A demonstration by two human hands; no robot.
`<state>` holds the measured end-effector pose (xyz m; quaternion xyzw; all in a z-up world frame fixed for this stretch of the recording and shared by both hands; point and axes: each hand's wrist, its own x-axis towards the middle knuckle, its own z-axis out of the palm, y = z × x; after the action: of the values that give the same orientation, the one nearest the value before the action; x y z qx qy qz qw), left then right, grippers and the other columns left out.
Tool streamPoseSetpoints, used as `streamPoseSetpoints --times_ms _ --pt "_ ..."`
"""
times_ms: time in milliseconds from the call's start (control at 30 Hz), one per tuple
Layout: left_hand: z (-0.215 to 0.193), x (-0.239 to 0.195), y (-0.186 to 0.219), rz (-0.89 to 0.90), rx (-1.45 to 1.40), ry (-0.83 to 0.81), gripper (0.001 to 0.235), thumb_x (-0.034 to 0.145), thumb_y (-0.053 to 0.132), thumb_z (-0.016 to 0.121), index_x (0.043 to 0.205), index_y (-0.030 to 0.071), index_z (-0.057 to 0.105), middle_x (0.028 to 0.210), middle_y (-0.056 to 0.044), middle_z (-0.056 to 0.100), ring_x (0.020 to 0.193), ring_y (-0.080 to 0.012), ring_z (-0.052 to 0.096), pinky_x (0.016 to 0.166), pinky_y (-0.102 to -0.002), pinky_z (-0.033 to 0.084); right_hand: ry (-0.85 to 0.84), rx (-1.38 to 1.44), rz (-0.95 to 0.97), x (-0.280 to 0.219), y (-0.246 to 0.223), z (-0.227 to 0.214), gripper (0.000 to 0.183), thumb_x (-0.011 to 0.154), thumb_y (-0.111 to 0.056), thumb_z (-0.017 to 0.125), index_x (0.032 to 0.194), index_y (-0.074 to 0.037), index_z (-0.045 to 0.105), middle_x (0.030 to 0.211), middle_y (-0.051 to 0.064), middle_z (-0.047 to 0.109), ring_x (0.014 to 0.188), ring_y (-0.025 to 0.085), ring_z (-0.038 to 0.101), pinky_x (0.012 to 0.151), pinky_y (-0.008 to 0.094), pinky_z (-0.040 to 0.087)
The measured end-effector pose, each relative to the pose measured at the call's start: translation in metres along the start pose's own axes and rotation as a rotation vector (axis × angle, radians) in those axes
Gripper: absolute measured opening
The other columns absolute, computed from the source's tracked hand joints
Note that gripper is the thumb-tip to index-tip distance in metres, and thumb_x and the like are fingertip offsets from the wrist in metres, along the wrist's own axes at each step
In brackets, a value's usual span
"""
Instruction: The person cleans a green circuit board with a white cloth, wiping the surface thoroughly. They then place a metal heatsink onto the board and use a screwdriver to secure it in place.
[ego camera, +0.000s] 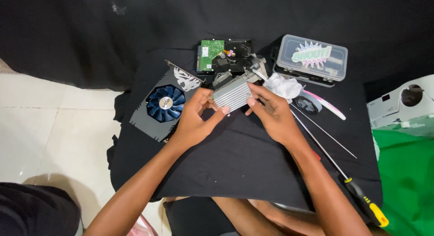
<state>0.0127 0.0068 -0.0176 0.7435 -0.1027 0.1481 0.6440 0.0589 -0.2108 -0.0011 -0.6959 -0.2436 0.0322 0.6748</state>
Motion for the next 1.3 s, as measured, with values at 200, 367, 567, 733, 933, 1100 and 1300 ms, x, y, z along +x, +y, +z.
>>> streamPoseSetpoints --times_ms 200,367,567,733,933,1100,1300 --pt "0.002 0.0 -0.006 -0.014 0.039 0.018 0.033 0.09 0.018 0.082 0.103 0.002 0.055 0.08 -0.016 0.067 0.086 -0.017 0.067 0.086 -0.041 0.056 0.06 0.061 -0.059 0.002 -0.007 0.011 0.035 0.101 -0.002 0.061 0.135 0.007 0.061 0.102 0.023 0.068 0.102 0.026 0.068 0.076 0.044 0.068" --pt "0.005 0.001 0.01 -0.011 0.031 0.022 0.031 0.093 0.016 0.079 0.102 0.002 0.053 0.079 -0.014 0.062 0.086 -0.0169 0.065 0.086 -0.044 0.056 0.087 0.051 -0.071 0.001 -0.002 0.015 0.034 0.1 0.0 0.062 0.133 0.007 0.062 0.099 0.018 0.069 0.102 0.022 0.069 0.079 0.04 0.067" --pt "0.006 0.001 0.014 -0.029 0.015 0.019 0.029 0.093 0.017 0.078 0.104 0.002 0.056 0.079 -0.013 0.062 0.088 -0.015 0.062 0.088 -0.041 0.055 0.075 0.07 -0.056 -0.004 -0.005 0.014 0.041 0.1 0.002 0.062 0.14 0.005 0.056 0.103 0.019 0.069 0.102 0.022 0.066 0.083 0.041 0.065" --pt "0.007 0.001 0.019 -0.037 0.016 0.024 0.028 0.093 0.017 0.077 0.105 0.002 0.056 0.08 -0.011 0.063 0.088 -0.0146 0.062 0.089 -0.039 0.054 0.045 0.073 -0.021 -0.004 -0.003 0.01 0.045 0.1 0.001 0.061 0.144 0.002 0.055 0.107 0.017 0.07 0.106 0.02 0.063 0.087 0.04 0.063" --pt "0.007 -0.001 0.012 -0.023 0.009 0.026 0.025 0.097 0.017 0.073 0.107 0.002 0.056 0.083 -0.012 0.062 0.091 -0.017 0.061 0.088 -0.042 0.054 0.034 0.054 -0.019 -0.003 -0.005 0.011 0.046 0.099 0.0 0.063 0.145 0.0 0.055 0.109 0.015 0.068 0.108 0.019 0.06 0.091 0.042 0.06" --pt "0.008 0.001 0.016 -0.033 -0.047 0.021 0.021 0.099 0.016 0.07 0.107 0.002 0.056 0.085 -0.012 0.06 0.093 -0.0179 0.061 0.092 -0.043 0.054 0.058 0.012 -0.016 -0.004 -0.008 0.014 0.046 0.1 -0.002 0.065 0.144 0.001 0.055 0.109 0.017 0.068 0.111 0.022 0.061 0.092 0.046 0.059" --pt "0.009 0.0 0.027 -0.021 -0.023 0.007 0.021 0.1 0.016 0.068 0.109 0.001 0.056 0.086 -0.012 0.06 0.094 -0.0197 0.062 0.091 -0.044 0.054 0.052 -0.021 -0.053 -0.001 -0.017 0.015 0.038 0.101 -0.001 0.063 0.139 0.002 0.061 0.103 0.02 0.07 0.109 0.024 0.063 0.093 0.048 0.058"
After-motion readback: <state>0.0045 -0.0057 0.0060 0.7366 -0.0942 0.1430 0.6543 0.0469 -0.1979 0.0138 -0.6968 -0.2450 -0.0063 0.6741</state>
